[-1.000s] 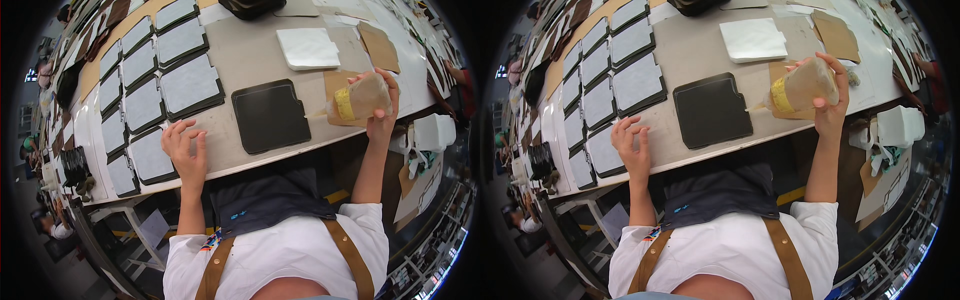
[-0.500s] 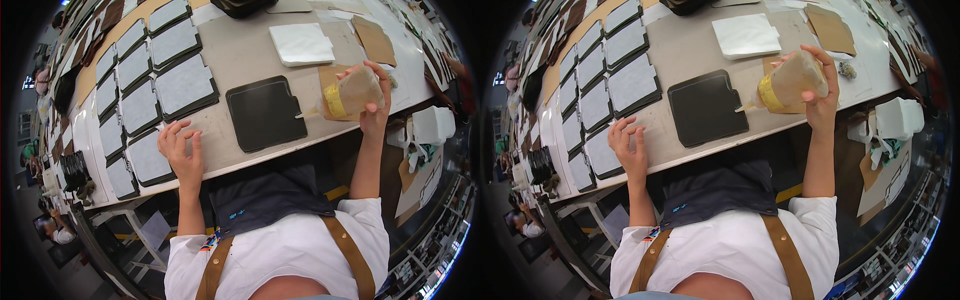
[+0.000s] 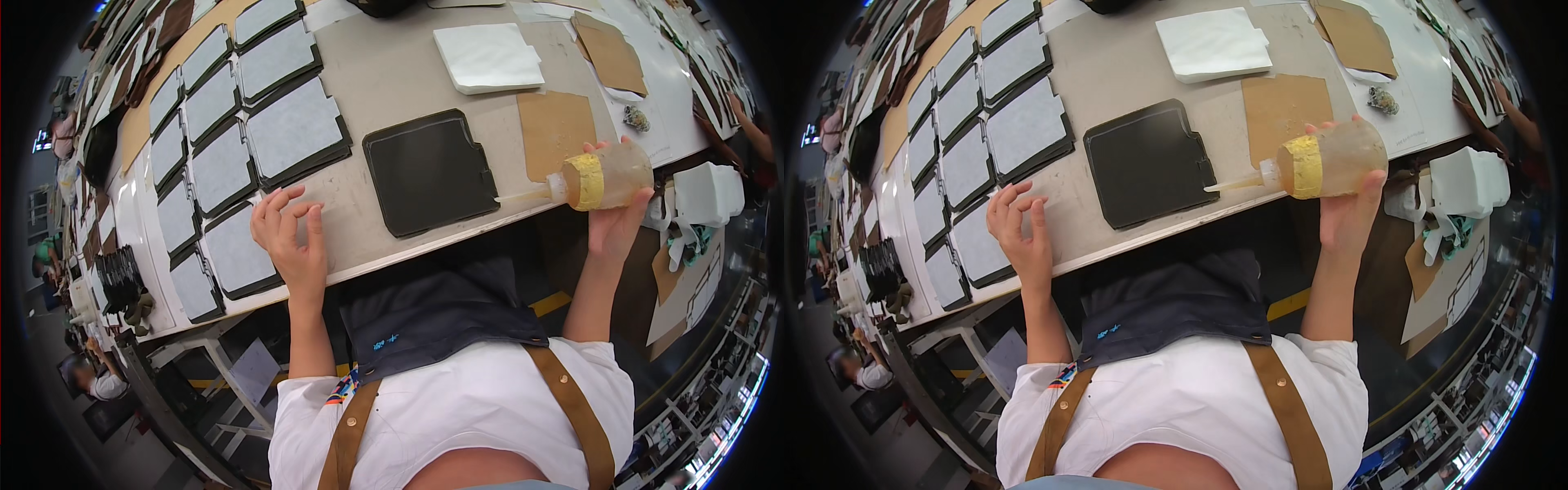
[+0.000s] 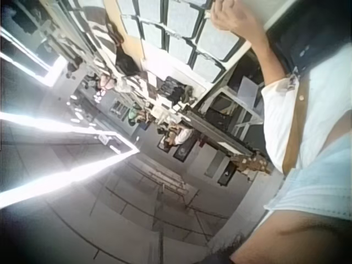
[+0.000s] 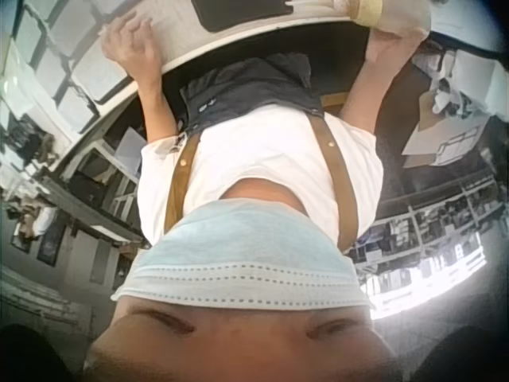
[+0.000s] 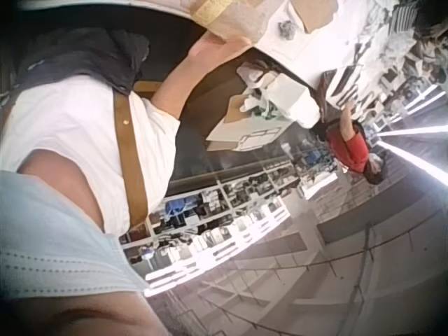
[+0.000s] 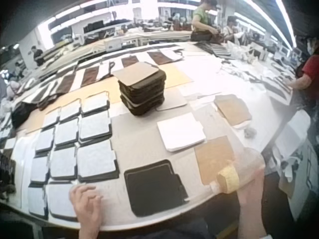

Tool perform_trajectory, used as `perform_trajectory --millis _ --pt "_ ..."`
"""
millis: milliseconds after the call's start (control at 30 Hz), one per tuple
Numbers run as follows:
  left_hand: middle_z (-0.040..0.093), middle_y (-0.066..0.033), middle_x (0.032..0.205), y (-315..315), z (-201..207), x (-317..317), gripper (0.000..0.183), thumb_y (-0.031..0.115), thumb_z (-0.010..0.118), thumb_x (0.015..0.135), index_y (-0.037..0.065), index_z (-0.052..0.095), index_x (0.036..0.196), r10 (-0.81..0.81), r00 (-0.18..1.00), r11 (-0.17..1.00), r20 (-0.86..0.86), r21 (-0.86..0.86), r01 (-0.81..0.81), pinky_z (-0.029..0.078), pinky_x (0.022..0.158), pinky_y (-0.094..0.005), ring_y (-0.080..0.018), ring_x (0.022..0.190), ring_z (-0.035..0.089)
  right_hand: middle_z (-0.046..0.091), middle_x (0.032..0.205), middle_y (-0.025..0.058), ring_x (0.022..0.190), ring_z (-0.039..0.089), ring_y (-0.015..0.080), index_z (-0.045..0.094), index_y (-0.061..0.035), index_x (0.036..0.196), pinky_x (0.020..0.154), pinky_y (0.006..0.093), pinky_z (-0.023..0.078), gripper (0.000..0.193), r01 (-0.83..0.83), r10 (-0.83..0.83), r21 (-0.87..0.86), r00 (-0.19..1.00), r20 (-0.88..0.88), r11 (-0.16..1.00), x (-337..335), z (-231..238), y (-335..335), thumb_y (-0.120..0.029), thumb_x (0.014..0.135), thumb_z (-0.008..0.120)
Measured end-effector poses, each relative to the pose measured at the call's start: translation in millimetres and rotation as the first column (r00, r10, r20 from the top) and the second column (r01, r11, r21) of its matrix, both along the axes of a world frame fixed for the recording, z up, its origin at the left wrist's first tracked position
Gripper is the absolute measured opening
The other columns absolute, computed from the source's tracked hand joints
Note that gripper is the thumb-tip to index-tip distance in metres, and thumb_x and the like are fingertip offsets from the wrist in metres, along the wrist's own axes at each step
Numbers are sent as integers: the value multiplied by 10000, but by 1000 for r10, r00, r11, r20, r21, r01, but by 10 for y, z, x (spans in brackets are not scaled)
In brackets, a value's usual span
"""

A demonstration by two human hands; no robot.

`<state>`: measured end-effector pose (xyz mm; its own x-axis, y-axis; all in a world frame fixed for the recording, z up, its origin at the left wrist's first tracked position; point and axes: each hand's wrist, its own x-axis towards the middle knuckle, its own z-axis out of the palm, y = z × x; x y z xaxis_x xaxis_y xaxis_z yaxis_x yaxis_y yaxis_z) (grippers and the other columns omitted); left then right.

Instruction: The person applies glue from a squeeze bottle onto a black rectangular base and places a white square insert on top. They press the insert down to secure it and then move the finished unit to a stack on the table. This process is repeated for multiple units throughout the video.

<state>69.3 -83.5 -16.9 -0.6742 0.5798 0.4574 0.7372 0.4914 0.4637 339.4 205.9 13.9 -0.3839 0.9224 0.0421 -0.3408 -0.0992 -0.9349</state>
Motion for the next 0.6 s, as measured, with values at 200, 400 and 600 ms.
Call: perform_trajectory --millis 200,400,600 --pt "679 -29 1176 -3 1 4 87 158 690 934 79 709 902 4 1000 1000 -10 -5 -5 275 1128 -466 -287 1284 496 520 1312 220 1232 573 394 351 -45 1434 1060 510 474 887 195 -214 208 974 71 959 227 -150 -518 -557 839 763" --pt "683 -24 1169 -3 -7 -18 94 158 685 942 78 714 903 -7 1000 1000 -22 1 7 282 1127 -454 -279 1277 506 516 1219 204 1090 611 324 298 -104 1369 975 498 535 861 245 -274 521 961 -22 817 153 -254 -823 -468 800 831" --pt "682 -17 1169 -12 -30 -20 88 158 702 925 77 711 893 -10 1000 1000 -24 18 10 270 1128 -468 -276 1276 504 524 1198 213 1045 622 323 305 -106 1364 923 481 569 851 212 -226 620 972 -57 756 139 -304 -843 -382 785 864"
